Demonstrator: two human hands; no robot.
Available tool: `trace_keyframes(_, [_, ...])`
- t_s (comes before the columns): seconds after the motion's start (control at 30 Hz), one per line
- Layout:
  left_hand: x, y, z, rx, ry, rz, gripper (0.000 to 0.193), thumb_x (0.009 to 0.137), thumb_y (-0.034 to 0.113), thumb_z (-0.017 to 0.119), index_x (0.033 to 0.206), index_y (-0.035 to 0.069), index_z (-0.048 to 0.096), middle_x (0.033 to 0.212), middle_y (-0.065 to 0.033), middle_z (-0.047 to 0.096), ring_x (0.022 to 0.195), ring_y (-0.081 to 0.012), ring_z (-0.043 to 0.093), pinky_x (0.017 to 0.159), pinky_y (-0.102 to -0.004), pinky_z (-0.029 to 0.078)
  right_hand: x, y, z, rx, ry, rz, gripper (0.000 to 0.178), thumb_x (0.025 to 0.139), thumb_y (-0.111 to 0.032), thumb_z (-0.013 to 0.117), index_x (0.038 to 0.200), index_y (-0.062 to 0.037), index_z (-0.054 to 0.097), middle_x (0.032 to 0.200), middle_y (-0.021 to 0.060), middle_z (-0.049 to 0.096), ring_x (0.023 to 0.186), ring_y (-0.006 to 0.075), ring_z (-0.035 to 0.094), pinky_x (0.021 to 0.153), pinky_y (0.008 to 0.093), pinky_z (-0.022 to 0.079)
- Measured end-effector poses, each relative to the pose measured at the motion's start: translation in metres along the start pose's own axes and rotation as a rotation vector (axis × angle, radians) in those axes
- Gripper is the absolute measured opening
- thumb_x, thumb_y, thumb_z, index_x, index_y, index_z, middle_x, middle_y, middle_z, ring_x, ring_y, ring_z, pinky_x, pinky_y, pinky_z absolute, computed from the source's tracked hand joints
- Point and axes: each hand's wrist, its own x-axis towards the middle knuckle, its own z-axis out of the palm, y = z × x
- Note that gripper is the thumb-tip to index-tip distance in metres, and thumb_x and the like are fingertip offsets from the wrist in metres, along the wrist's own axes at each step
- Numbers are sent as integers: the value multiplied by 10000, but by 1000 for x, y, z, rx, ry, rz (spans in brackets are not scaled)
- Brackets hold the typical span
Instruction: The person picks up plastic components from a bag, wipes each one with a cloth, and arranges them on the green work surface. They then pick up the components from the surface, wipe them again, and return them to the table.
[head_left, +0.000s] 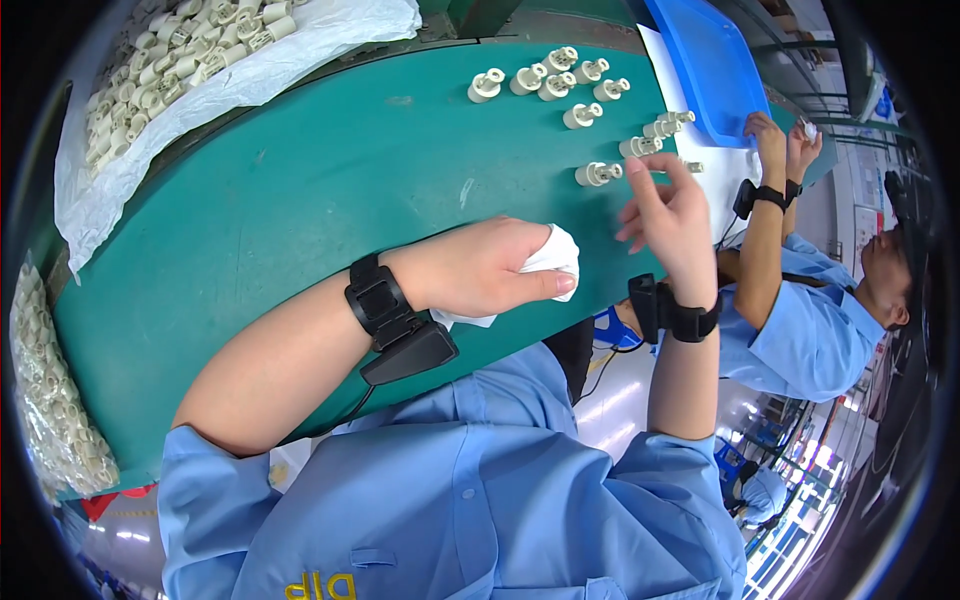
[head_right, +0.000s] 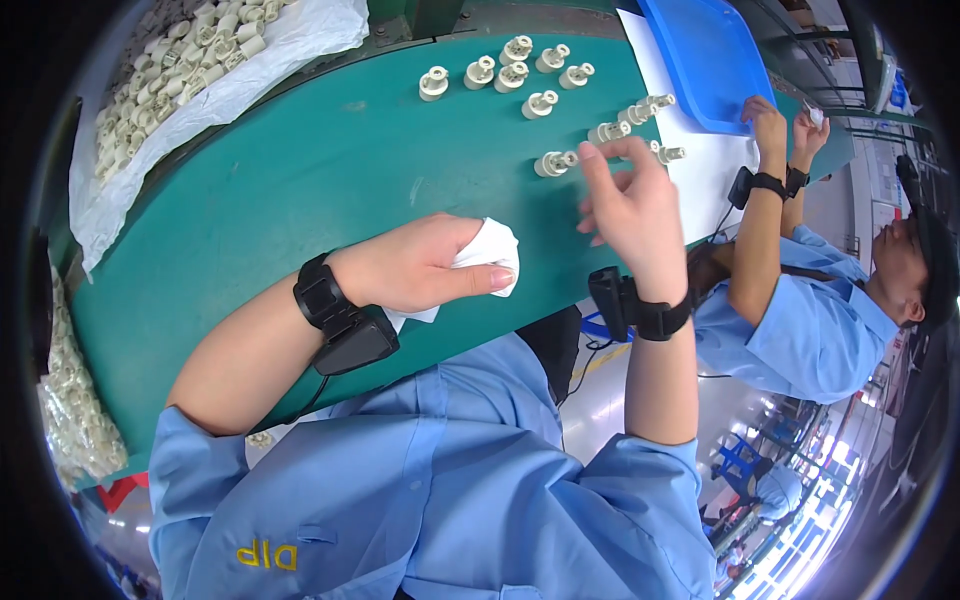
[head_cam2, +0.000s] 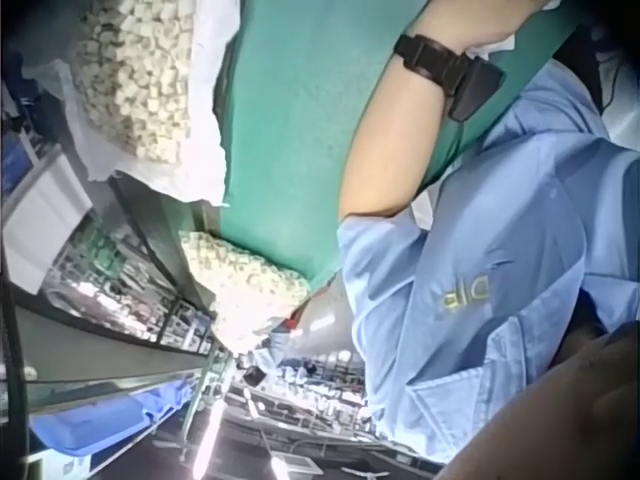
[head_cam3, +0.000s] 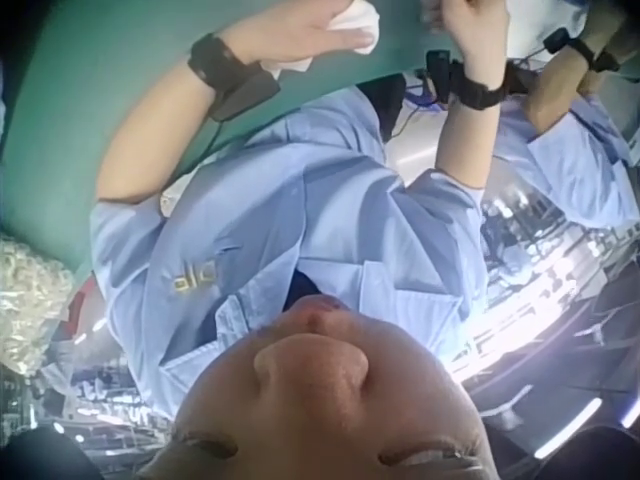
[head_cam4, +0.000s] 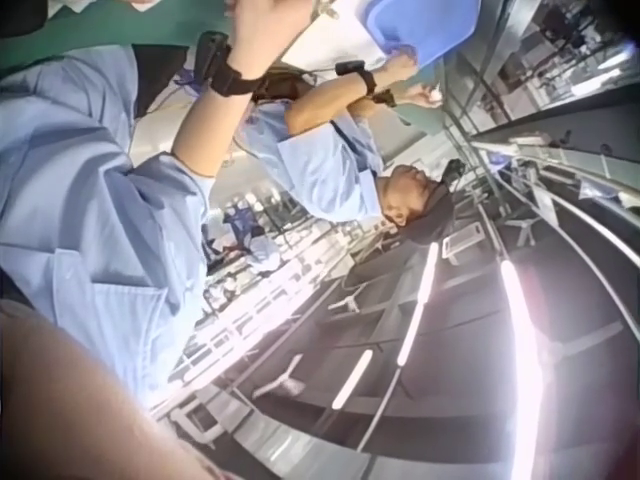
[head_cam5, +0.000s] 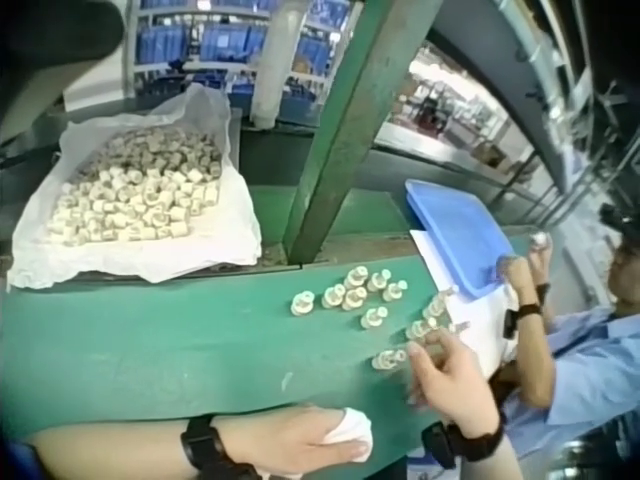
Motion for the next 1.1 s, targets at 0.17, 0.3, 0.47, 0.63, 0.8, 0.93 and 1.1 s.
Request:
trace_keyframes(0.17, [-1,-3,3,-129,21,38,294,931,292,614,983,2,618,854,-68,662,750,-129,608,663,-289,482,4,22,18,520,-118,114,373,983,-367,517,1130,-27,561,776,175,678,607,210,677,480,261,522])
trace_keyframes(0.3, [-3,-3,3,-244,15,48,288,915,287,638,968,4,628,829,-48,655,736,-101,590,644,-276,473,13,23,24,723,-261,74,458,990,-403,485,1169,14,555,844,207,693,644,226,695,540,288,568])
trace_keyframes(0.47, [-3,-6,2,-206,-26,43,292,902,293,657,955,7,632,804,-31,642,717,-82,572,623,-261,463,10,28,20,818,-363,132,512,986,-408,492,1198,57,536,904,226,696,688,237,709,588,299,589])
trace_keyframes(0.63, [-2,-7,3,-191,-15,46,303,894,306,666,946,9,633,786,-24,631,700,-84,563,615,-260,460,7,35,16,690,-356,99,510,984,-405,497,1194,58,537,905,230,695,713,244,714,602,304,595])
trace_keyframes(0.8, [-2,-8,3,-184,-1,54,309,892,314,667,940,11,630,774,-25,624,685,-87,558,605,-264,459,10,39,14,673,-387,114,505,981,-406,506,1197,50,536,894,237,694,731,254,718,622,309,601])
trace_keyframes(0.93, [-3,-6,3,-186,-2,43,311,893,316,664,932,10,628,763,-27,621,679,-91,557,601,-269,461,9,40,14,693,-395,129,499,978,-405,513,1195,44,536,889,240,693,754,263,720,649,314,606])
trace_keyframes(1.1, [-4,-7,3,-178,-6,33,305,896,308,656,925,6,627,759,-28,621,677,-91,559,601,-272,462,9,42,17,682,-384,128,485,979,-390,518,1194,44,535,883,241,693,770,266,721,667,323,608])
